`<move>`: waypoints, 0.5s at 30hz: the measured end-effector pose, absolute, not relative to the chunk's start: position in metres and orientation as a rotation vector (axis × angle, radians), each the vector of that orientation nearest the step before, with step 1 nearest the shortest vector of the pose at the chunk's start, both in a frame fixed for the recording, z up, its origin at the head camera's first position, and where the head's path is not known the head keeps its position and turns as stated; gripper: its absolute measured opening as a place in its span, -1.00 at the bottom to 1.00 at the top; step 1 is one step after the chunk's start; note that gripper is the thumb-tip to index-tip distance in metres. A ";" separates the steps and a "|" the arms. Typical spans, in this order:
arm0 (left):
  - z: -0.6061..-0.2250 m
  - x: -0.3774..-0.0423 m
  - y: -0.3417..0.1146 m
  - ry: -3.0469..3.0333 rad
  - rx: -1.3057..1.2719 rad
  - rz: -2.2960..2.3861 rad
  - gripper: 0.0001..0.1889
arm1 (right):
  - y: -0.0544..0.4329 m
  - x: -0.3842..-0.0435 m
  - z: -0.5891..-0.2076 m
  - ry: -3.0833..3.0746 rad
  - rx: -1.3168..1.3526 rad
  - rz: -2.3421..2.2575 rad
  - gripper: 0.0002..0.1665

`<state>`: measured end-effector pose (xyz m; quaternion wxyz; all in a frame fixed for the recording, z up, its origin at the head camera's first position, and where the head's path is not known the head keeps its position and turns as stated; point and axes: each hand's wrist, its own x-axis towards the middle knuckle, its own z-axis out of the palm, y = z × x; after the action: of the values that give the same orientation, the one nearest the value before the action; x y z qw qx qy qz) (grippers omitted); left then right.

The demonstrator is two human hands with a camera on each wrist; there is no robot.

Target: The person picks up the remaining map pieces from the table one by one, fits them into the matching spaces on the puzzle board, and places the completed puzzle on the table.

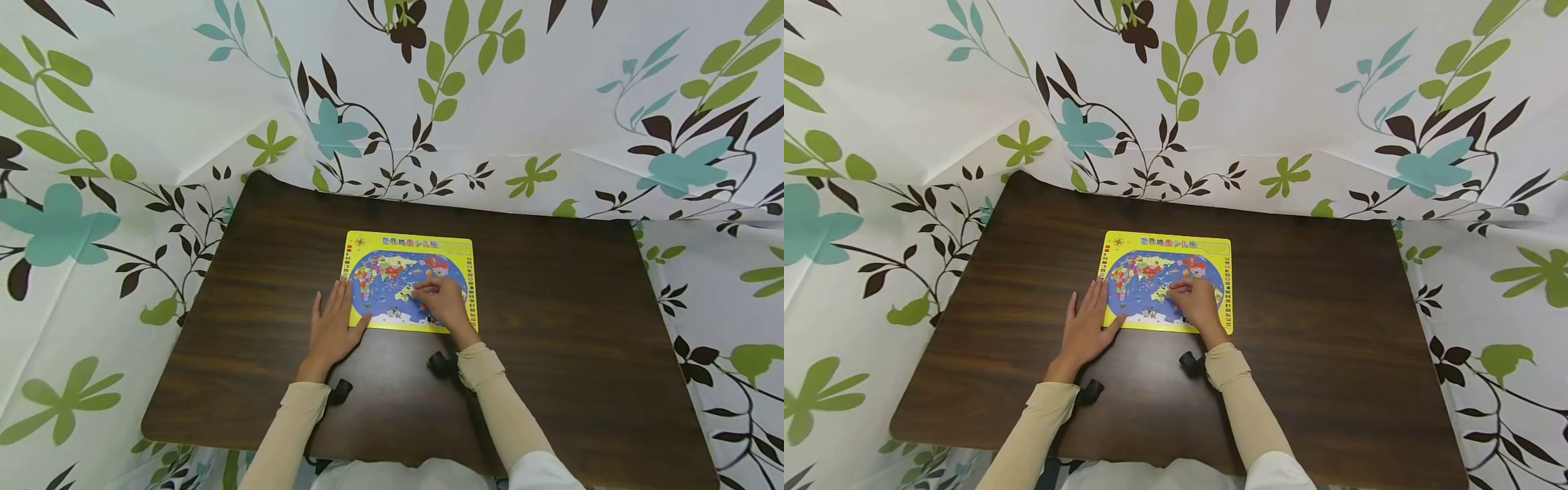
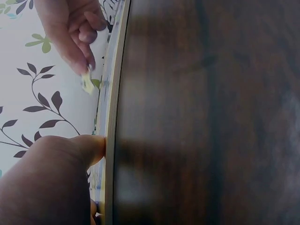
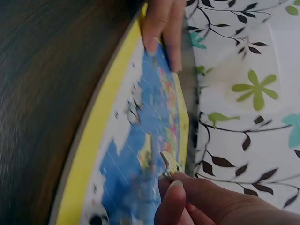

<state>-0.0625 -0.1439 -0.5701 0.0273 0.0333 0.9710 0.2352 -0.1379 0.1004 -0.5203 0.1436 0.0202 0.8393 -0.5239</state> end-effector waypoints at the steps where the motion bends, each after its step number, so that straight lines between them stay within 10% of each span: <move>1: -0.570 -0.062 -0.143 3.000 0.105 0.725 -0.06 | 0.098 -0.138 -0.522 2.427 0.064 -1.504 -0.80; 15: -0.571 -0.063 -0.145 3.003 0.092 0.695 -0.06 | 0.082 -0.138 -0.532 2.591 0.001 -1.336 -0.81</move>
<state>-0.0631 -0.1448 -0.5713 0.0287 0.0299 0.9734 0.2254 -0.1379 0.0817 -0.5322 0.1129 0.0004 0.8831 -0.4554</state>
